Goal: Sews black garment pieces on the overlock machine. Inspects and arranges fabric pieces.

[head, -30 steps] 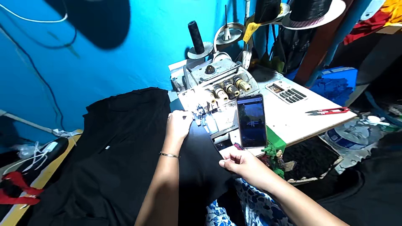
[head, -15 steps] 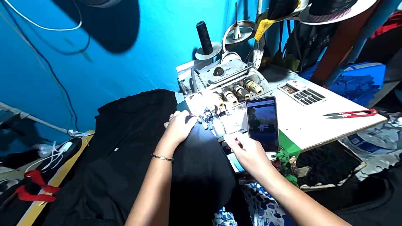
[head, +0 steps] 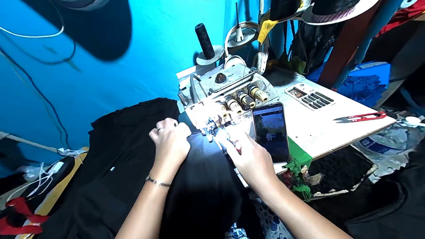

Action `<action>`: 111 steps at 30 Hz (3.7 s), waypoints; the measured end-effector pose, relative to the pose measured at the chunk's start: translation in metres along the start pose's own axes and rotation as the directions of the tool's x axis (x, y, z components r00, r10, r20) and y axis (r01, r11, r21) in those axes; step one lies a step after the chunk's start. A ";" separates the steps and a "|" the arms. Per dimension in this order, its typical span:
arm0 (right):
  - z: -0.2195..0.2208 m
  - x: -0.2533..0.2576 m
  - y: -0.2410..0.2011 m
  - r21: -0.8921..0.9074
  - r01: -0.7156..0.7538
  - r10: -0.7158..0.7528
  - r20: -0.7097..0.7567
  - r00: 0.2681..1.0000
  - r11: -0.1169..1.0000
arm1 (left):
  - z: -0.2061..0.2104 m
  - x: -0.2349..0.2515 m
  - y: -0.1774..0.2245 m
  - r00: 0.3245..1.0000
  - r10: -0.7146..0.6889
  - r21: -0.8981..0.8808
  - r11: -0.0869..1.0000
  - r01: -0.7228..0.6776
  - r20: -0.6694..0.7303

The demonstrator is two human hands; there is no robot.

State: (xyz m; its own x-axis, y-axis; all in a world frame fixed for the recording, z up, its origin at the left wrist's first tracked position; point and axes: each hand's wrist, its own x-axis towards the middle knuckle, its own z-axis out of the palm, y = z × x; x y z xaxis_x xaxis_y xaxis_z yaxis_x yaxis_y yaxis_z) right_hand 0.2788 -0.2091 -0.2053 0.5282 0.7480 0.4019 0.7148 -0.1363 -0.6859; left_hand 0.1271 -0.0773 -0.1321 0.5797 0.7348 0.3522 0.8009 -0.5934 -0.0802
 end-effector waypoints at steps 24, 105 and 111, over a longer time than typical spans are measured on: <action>0.034 -0.002 -0.013 0.228 0.428 -0.430 -0.045 0.902 0.875 | 0.014 -0.035 0.017 0.995 -0.001 -0.280 0.960 0.028 0.099; -0.080 -0.233 0.116 0.469 -0.678 0.009 0.819 0.574 0.567 | 0.059 -0.386 0.141 0.429 -0.512 -0.598 -0.797 0.086 0.744; -0.082 -0.231 0.113 0.348 -0.683 0.073 0.859 0.506 0.642 | 0.064 -0.381 0.138 0.287 -0.569 -0.633 -0.737 0.238 0.771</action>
State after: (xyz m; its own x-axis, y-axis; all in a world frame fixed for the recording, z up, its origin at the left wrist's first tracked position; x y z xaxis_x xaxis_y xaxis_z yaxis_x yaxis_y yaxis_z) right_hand 0.2754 -0.4507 -0.3256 -0.0745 0.9268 -0.3681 -0.0610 -0.3727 -0.9260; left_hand 0.0261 -0.4184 -0.3371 -0.1740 0.8016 -0.5719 -0.5472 0.4042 0.7329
